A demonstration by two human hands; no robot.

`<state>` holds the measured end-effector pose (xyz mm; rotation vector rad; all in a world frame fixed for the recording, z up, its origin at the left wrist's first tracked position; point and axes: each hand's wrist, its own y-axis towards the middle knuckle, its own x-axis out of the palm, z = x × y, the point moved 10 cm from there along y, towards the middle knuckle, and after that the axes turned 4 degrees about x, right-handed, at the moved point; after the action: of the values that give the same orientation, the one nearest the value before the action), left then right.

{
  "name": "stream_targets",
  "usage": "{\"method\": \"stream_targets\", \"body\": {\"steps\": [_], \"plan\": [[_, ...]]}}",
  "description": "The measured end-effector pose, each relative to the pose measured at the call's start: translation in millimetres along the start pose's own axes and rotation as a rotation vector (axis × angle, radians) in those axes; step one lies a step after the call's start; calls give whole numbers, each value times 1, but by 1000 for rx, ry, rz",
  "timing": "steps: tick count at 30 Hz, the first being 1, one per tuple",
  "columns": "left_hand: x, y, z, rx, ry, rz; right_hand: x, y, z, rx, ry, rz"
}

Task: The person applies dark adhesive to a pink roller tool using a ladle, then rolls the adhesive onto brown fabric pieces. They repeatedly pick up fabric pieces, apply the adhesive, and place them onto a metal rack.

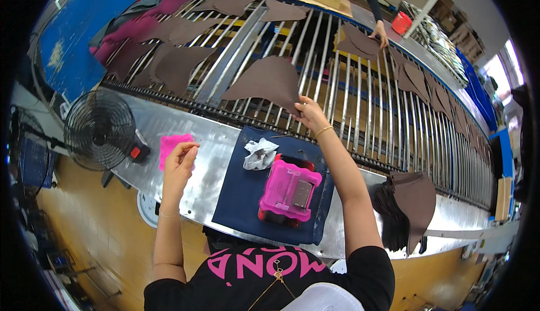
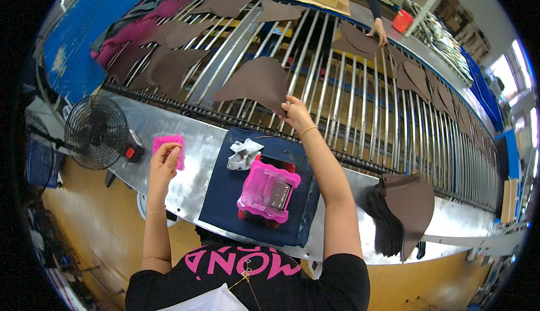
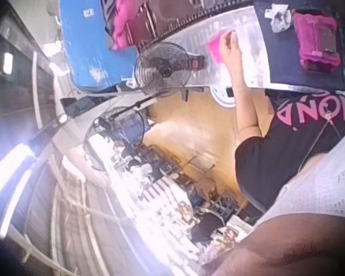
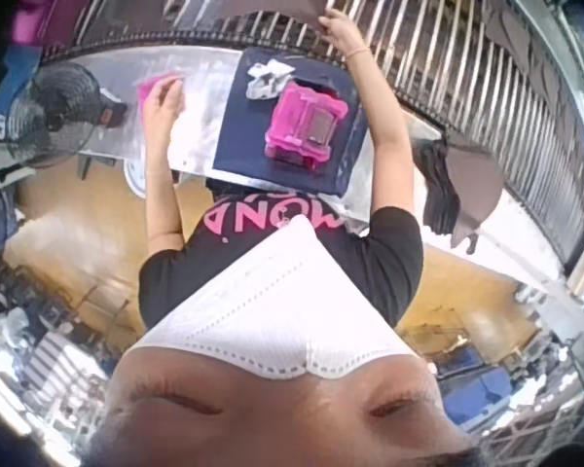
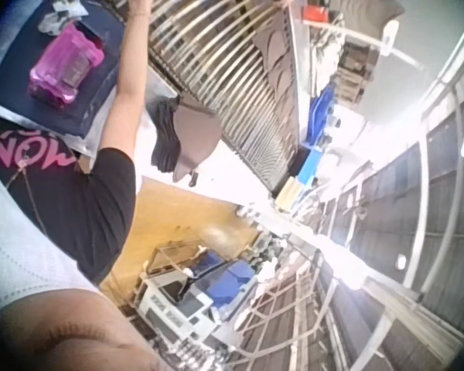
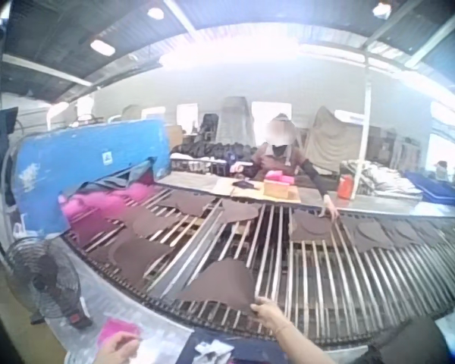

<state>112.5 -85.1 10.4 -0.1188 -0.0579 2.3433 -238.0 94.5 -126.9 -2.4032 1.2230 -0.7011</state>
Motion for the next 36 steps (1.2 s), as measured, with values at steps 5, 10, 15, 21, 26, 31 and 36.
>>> {"method": "stream_targets", "body": {"steps": [5,10,15,21,26,31,36], "plan": [[19,14,-7,-7,-45,-48,-48,-51,-51,-399,-559,314],[41,25,-9,44,-36,-165,-165,-266,-95,-767,-676,926],[88,38,2,105,-42,-311,-318,-487,-25,23,-1184,1883],[115,28,14,134,-6,-405,-371,-541,41,438,-903,1821],[100,23,7,125,31,-363,-355,-532,33,431,-979,1895],[91,23,7,137,19,-351,-391,-546,47,417,-896,1828],[92,19,10,133,33,-353,-378,-551,37,489,-766,1770]]}}
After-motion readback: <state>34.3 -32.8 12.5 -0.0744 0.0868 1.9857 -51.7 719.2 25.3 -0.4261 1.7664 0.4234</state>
